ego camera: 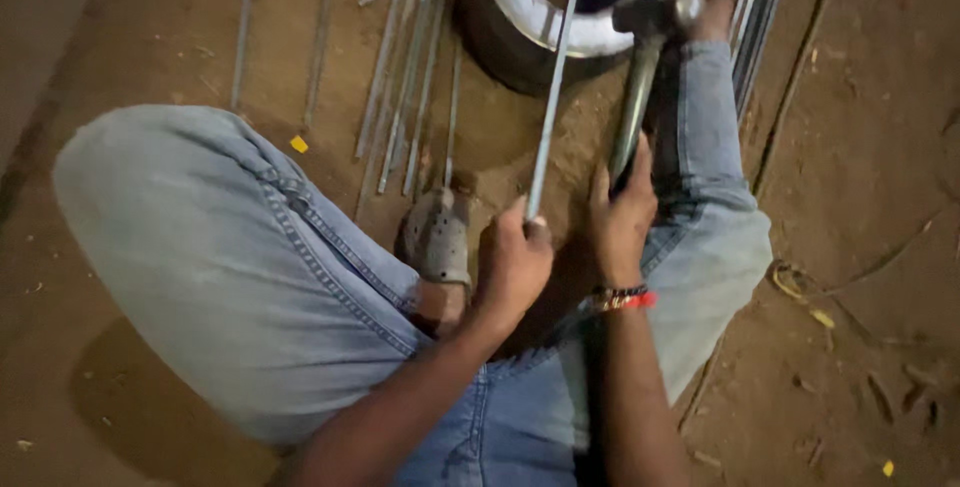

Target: The person sits on the ground and repeatedly hammers a metal rod against a circular metal object. They adjust the rod's position and continue striking it with a hammer throughout the clip.

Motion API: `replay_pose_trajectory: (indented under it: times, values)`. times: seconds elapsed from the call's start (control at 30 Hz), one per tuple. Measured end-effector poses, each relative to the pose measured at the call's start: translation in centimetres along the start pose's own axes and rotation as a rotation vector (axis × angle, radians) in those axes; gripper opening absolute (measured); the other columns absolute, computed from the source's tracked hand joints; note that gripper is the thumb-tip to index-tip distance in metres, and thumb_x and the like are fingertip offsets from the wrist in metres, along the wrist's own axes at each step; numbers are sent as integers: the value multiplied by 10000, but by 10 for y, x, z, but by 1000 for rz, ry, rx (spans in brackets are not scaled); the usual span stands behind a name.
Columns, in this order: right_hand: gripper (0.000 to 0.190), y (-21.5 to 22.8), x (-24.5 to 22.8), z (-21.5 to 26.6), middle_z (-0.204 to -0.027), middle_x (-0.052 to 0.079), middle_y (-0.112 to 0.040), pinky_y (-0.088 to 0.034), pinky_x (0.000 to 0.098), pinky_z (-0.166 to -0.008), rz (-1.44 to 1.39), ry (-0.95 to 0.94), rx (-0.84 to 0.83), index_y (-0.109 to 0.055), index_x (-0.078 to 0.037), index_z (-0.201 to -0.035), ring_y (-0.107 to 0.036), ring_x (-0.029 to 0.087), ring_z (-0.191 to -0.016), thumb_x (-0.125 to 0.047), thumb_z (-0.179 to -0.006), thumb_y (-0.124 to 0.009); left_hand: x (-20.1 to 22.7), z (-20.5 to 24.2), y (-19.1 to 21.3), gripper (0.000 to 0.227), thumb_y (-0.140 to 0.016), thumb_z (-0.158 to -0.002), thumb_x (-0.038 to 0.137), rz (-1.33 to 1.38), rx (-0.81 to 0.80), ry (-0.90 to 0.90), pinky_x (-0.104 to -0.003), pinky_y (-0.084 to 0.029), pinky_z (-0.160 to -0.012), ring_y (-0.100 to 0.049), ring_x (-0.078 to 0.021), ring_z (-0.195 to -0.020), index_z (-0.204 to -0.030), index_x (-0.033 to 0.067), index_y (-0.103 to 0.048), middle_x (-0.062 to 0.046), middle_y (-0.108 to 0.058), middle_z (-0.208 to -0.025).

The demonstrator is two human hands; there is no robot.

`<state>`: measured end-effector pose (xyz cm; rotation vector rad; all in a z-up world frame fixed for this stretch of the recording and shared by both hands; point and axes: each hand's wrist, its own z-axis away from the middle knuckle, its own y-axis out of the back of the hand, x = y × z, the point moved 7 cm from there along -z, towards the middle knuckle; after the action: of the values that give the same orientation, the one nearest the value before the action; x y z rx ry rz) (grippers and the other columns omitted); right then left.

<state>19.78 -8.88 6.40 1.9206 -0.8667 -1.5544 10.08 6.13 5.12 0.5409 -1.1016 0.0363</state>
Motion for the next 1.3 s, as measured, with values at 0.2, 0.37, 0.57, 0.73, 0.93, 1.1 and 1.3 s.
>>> replay_pose_trajectory:
  times: [0.2,0.37,0.57,0.73,0.93,1.1,1.3]
  values:
    - [596,-5,4,-13,-1164,249,-682,-546,449,-815,-108,12,5,-447,-79,-1531,-678,383,-996,-130,-990,-690,130,34,12,359,-652,-998,97,1400,-805,220,-425,-646,-801,-745,-258,-864,-1305,-62,-552,-197,-711,-1044]
    - [566,-12,-3,-9,-1111,221,-669,-529,422,-766,-162,44,24,-477,-59,-1512,-659,343,-934,-127,-994,-694,195,16,30,385,-745,-1058,171,1500,-781,-5,-475,-650,-875,-757,-303,-899,-1167,-175,-616,-263,-722,-1008]
    - [531,-4,5,-7,-1047,188,-654,-508,388,-707,-197,43,59,-513,-35,-1489,-636,295,-860,-124,-999,-699,216,11,42,436,-787,-1016,228,1516,-720,-109,-463,-667,-823,-762,-311,-886,-1101,-176,-646,-257,-733,-956]
    - [504,-7,20,-9,-994,160,-641,-492,361,-658,-253,36,64,-543,-16,-1470,-618,255,-798,-121,-1003,-703,174,10,17,395,-693,-1052,198,1417,-727,-6,-467,-668,-836,-764,-325,-872,-1182,-164,-600,-251,-727,-988]
    - [473,-13,26,-25,-930,127,-626,-471,327,-599,-388,-54,-11,-579,8,-1446,-595,207,-723,-118,-1008,-708,-19,7,-27,154,-611,-1002,155,920,-269,416,-323,-456,-498,-562,-157,-596,-1027,21,-683,-69,-569,-731]
    - [482,-5,7,-12,-740,-26,-529,-386,224,-466,-670,-216,12,-562,2,-1493,-454,39,-551,-138,-1046,-680,-100,35,-31,303,-601,-938,298,-43,141,86,-539,-482,-609,-611,-464,-723,-918,7,-682,-247,-654,-764]
    - [489,1,-43,-66,-1254,188,-680,-574,340,-826,-299,322,220,-362,-40,-1575,-683,256,-955,-125,-1151,-591,-98,28,-35,471,-530,-1022,439,-32,74,102,-540,-480,-643,-654,-477,-785,-850,29,-686,-248,-677,-788]
